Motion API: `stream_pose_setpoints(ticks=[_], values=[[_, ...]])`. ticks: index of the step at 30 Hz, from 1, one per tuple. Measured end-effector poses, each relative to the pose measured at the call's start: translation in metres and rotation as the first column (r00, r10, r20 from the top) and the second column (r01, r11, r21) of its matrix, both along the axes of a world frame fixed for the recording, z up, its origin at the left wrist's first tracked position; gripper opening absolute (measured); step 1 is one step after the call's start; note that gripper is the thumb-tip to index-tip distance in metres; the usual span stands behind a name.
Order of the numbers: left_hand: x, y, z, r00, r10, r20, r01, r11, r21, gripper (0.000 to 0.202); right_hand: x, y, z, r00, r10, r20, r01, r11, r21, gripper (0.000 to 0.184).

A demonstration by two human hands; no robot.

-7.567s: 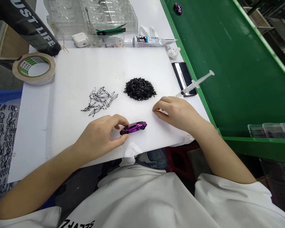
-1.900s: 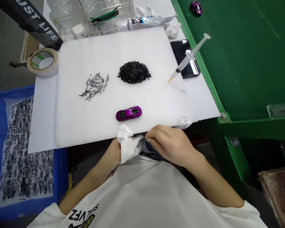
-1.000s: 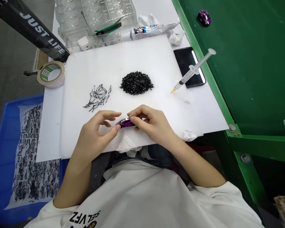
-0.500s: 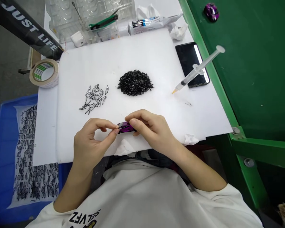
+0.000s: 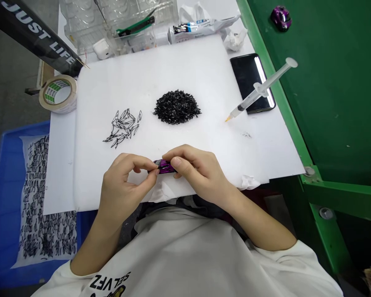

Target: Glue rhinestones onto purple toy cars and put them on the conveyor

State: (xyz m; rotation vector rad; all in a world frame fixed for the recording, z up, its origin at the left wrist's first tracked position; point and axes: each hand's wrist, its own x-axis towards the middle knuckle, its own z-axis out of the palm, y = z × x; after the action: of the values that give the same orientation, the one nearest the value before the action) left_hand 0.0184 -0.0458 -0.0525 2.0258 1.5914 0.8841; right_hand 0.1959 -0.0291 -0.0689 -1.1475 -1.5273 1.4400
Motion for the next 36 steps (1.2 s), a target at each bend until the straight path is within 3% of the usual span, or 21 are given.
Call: stream_pose_setpoints(ticks=[6,14,17,20,26,29,36], values=[[0.003,0.000,0.004,0.997,-0.035,-0.069,0.036,0.999,0.009,0.021,0.001,-0.001,-0.004,1.000,0.029,0.004,-0.029,0.999,0.033,0.029],[0.001,0.000,-0.001,0.996,-0.082,-0.042,0.071,0.973,-0.220,0.019,0.002,-0.004,-0.002,0.989,0.089,0.122,-0.108,0.981,0.163,0.021],[0.000,0.000,-0.005,0.998,-0.060,-0.036,0.049,0.965,-0.256,0.027,0.001,-0.005,-0.001,0.969,0.009,0.248,-0.099,0.932,0.350,0.019],[-0.001,0.000,-0.007,0.997,-0.067,-0.033,0.056,0.962,-0.266,0.027,-0.003,-0.006,-0.001,0.893,-0.083,0.443,-0.163,0.857,0.488,0.023],[-0.007,0.000,-0.007,0.994,-0.105,0.020,0.106,0.952,-0.287,0.031,-0.010,-0.007,-0.002,0.806,-0.120,0.579,-0.244,0.825,0.510,0.024],[-0.011,-0.001,-0.007,0.989,-0.145,0.020,0.144,0.942,-0.304,0.035,-0.008,-0.007,-0.003,0.811,-0.109,0.575,-0.257,0.817,0.517,0.024],[-0.006,-0.001,-0.006,0.993,-0.116,-0.001,0.110,0.950,-0.293,0.037,-0.006,-0.008,-0.005,0.827,-0.110,0.551,-0.236,0.822,0.519,0.028]])
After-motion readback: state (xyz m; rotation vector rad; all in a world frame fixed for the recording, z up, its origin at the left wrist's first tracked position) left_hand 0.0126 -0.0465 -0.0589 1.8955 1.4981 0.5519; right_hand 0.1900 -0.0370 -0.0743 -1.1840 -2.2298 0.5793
